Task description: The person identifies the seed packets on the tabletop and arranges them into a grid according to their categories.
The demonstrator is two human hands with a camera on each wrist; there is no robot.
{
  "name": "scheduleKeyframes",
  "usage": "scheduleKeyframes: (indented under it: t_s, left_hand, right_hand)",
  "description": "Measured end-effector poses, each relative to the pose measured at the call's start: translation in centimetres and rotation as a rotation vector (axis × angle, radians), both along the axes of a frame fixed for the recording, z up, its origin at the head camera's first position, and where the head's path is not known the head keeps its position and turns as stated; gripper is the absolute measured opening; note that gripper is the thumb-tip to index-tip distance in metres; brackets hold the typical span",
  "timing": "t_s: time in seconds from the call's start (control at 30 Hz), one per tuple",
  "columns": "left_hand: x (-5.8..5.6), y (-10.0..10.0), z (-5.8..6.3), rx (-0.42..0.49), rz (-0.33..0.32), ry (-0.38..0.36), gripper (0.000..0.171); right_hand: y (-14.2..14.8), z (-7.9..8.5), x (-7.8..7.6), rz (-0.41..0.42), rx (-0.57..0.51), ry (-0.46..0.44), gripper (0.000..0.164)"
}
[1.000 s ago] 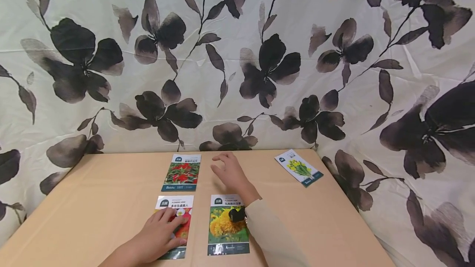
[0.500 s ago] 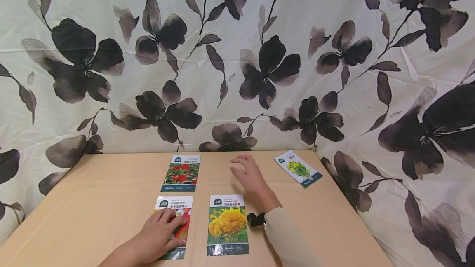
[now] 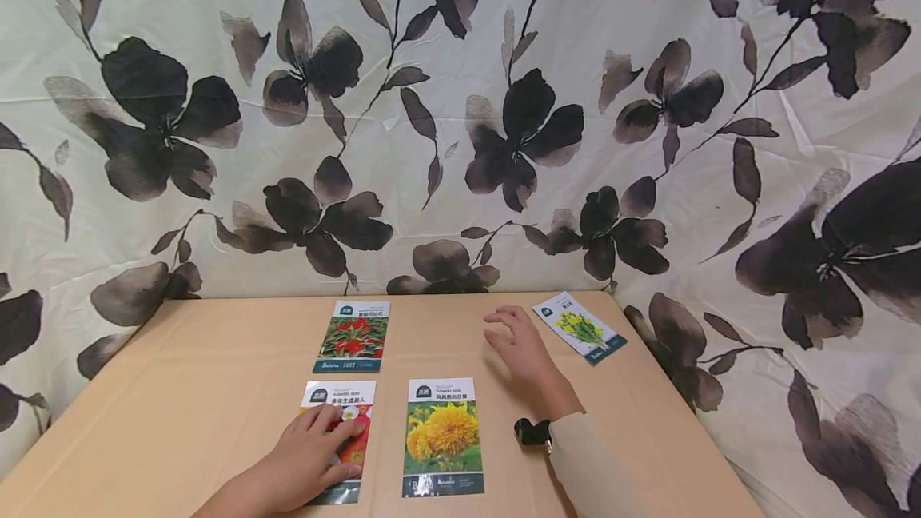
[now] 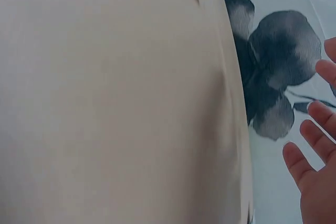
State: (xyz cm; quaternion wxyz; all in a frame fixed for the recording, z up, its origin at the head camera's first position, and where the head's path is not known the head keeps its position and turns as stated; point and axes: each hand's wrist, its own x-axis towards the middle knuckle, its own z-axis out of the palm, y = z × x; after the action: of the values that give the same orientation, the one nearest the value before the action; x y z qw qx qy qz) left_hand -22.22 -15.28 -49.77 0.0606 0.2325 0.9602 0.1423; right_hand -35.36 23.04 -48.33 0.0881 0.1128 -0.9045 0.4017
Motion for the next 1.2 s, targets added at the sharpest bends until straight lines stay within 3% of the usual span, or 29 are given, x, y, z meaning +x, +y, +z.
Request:
scheduleKeyframes:
  t_s: [0.47, 0.77, 1.0, 1.2]
  left_hand:
    - [-0.1, 0.1, 0.1, -0.003, 0.001, -0.006, 0.065]
    - [-0.3, -0.2, -1.0, 0.020, -0.018, 0.036, 0.070]
    - [-0.1, -0.1, -0.1, 0.007, 0.007, -0.005, 0.067]
    - [0.0, 0.0, 0.2, -0.005, 0.008, -0.013, 0.064]
  right_hand:
    - [4.7, -0.2, 0.5, -0.040, 0.114, 0.036, 0.035]
    - [7.0, -0.3, 0.5, -0.081, 0.178, 0.043, 0.036]
    - [8.5, -0.5, 0.3, -0.081, 0.201, 0.069, 0.032]
    - [9.9, -0.4, 0.0, -0.131, 0.243, 0.052, 0.033]
